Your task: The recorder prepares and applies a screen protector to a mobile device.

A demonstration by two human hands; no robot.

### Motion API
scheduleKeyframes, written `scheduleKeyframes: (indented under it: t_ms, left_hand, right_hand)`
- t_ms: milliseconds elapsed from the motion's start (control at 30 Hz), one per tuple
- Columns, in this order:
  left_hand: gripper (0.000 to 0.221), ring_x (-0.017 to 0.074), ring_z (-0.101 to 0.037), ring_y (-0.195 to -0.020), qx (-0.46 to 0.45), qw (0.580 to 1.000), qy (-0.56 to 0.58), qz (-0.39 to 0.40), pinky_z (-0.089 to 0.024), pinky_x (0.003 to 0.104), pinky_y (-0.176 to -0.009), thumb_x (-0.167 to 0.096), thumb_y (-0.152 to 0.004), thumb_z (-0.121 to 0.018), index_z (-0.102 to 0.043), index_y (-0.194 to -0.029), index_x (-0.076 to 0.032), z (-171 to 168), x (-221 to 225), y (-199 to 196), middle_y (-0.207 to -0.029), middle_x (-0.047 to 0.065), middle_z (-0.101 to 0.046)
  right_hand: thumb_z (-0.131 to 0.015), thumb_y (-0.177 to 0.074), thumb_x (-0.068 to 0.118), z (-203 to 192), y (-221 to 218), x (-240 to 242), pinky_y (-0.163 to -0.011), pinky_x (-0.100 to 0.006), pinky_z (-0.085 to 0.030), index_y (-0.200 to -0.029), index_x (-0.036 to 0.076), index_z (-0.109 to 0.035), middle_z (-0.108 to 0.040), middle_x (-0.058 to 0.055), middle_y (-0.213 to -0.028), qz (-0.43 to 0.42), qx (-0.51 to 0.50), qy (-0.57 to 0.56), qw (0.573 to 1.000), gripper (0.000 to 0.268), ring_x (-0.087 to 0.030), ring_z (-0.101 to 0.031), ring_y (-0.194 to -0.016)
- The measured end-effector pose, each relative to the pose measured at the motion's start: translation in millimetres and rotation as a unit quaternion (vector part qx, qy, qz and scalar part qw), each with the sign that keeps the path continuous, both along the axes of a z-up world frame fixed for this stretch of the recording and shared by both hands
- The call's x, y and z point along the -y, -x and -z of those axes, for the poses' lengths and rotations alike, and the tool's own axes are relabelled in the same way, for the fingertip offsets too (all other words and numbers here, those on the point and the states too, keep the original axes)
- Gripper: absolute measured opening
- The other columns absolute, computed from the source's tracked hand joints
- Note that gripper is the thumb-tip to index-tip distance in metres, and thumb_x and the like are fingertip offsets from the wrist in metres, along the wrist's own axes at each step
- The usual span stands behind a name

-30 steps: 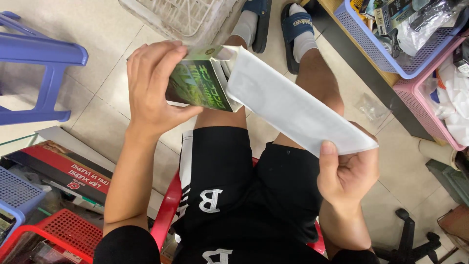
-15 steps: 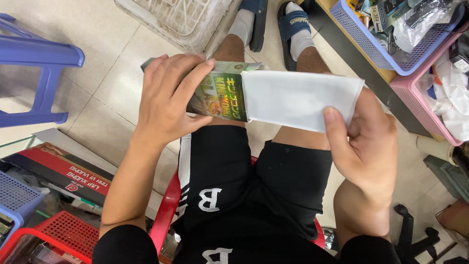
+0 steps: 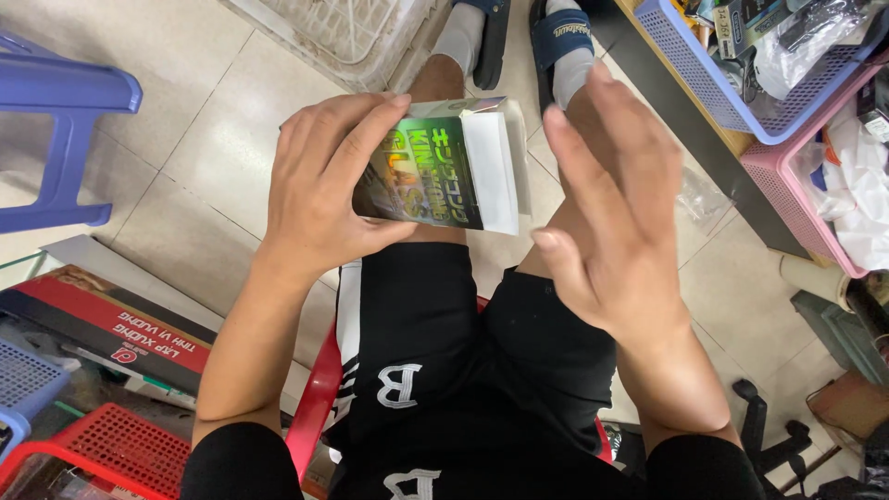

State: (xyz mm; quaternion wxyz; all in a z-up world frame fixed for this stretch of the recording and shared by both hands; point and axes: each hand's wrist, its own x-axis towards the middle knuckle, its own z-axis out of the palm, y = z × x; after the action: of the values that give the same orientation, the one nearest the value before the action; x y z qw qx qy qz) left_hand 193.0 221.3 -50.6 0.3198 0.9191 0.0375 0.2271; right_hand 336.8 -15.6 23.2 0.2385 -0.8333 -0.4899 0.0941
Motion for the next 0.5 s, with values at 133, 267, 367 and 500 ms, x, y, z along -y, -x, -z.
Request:
scheduleKeyframes:
  t_ms: [133, 267, 367, 500]
  left_hand:
    - [0.093, 0.0273, -0.058, -0.124, -0.005, 1.000, 0.020, -0.007, -0.043, 0.041, -0.106, -0.020, -0.068, -0.093, -0.052, -0.151, -0.011, 1, -4, -2, -0.141, 0.007, -0.059]
    - [0.098, 0.0291, -0.059, -0.129, -0.021, 1.000, 0.013, 0.003, -0.044, 0.044, -0.109, -0.022, -0.063, -0.094, -0.052, -0.151, -0.011, 10, -21, -9, -0.140, 0.008, -0.060]
    - [0.098, 0.0298, -0.059, -0.127, -0.024, 1.000, -0.009, -0.013, -0.044, 0.043, -0.107, -0.025, -0.067, -0.097, -0.050, -0.152, -0.009, 27, -53, -17, -0.140, 0.009, -0.059]
    - [0.080, 0.0376, -0.059, -0.111, -0.014, 0.985, -0.106, -0.136, -0.046, 0.047, -0.095, -0.030, -0.070, -0.096, -0.058, -0.133, -0.001, 74, -123, -42, -0.125, 0.018, -0.062]
  right_hand:
    - [-0.069, -0.091, 0.045, 9, -4, -17, -0.126, -0.050, -0.032, -0.139, 0.013, -0.071, -0.031, -0.018, -0.167, -0.022, 0.011, -0.019, 1.000, 0.058, -0.041, -0.034, -0.154]
    - [-0.069, -0.096, 0.049, 26, -24, -32, -0.125, -0.052, -0.033, -0.134, 0.014, -0.072, -0.028, -0.024, -0.165, -0.099, 0.012, -0.024, 0.995, 0.052, -0.045, -0.032, -0.150]
    - [-0.068, -0.098, 0.040, 45, -50, -46, -0.119, -0.047, -0.039, -0.136, 0.011, -0.067, -0.036, -0.022, -0.161, -0.084, -0.048, -0.067, 0.993, 0.048, -0.039, -0.040, -0.145]
    - [-0.073, -0.113, 0.028, 142, -108, -78, -0.102, -0.031, -0.053, -0.145, 0.006, -0.049, -0.060, -0.012, -0.139, 0.061, -0.360, -0.208, 0.907, 0.045, -0.017, -0.059, -0.118]
